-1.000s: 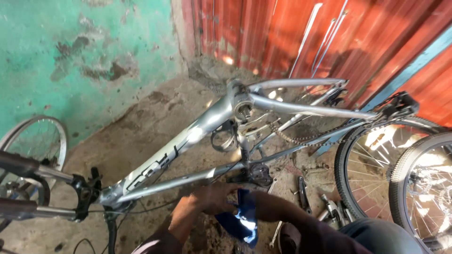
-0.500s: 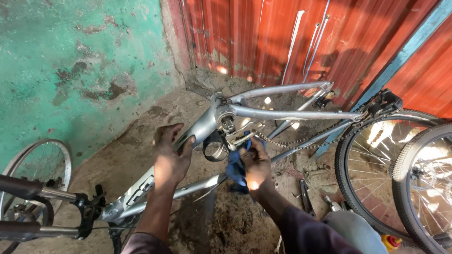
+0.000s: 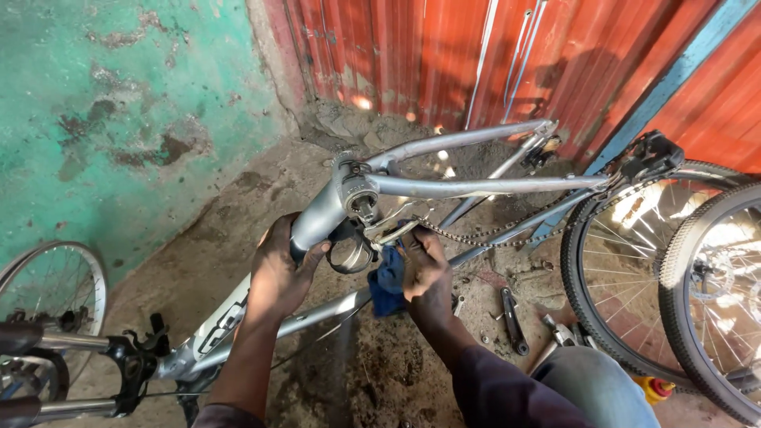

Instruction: Cleaning a bicycle frame and components using a cloth, screwdriver, and cleaning solution

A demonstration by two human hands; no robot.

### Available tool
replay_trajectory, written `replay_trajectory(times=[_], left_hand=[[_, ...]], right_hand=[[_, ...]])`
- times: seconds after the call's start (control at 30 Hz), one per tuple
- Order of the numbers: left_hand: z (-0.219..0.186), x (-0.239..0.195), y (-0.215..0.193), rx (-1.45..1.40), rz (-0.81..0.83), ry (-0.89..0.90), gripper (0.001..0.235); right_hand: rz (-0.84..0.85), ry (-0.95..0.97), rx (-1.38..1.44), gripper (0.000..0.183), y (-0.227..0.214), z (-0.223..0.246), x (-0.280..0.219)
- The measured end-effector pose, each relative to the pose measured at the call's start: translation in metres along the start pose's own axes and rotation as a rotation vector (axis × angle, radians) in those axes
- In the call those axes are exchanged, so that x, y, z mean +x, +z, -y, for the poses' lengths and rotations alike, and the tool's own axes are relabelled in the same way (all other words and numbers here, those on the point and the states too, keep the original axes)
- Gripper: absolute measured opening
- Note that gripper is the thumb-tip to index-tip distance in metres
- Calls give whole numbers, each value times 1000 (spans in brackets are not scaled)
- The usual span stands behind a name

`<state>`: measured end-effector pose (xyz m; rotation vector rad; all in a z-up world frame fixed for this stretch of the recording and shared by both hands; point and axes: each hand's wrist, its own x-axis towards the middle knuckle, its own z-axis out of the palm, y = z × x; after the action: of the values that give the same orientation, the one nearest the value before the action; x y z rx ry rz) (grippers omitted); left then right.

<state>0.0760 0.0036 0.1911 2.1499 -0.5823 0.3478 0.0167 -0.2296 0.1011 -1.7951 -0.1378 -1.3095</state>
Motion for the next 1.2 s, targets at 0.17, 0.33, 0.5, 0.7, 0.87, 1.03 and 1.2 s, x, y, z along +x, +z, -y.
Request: replay_trajectory(times=[0.17, 0.33, 0.5, 0.7, 0.87, 1.03, 1.2], left_hand=[[-3, -9, 6, 41, -15, -61, 54], [-18, -8, 6, 93, 1, -97, 56], [-4, -2, 10, 67, -14, -24, 52], [-4, -12, 7, 125, -2, 3, 63], [-18, -7, 7, 76, -18, -77, 54], [-21, 0, 7, 65, -13, -62, 55], [-10, 2, 11, 129, -50, -29, 61]], right_hand=[[-32, 256, 198, 26, -16, 50, 0], [-180, 243, -340, 6, 17, 72, 14], [496, 327, -634, 14, -35, 114, 28], [424, 721, -280, 23, -43, 32, -18], [2, 804, 513, 36, -37, 57, 3], [330, 495, 357, 53, 2, -24, 3], [331, 489, 333, 53, -3, -6, 20]])
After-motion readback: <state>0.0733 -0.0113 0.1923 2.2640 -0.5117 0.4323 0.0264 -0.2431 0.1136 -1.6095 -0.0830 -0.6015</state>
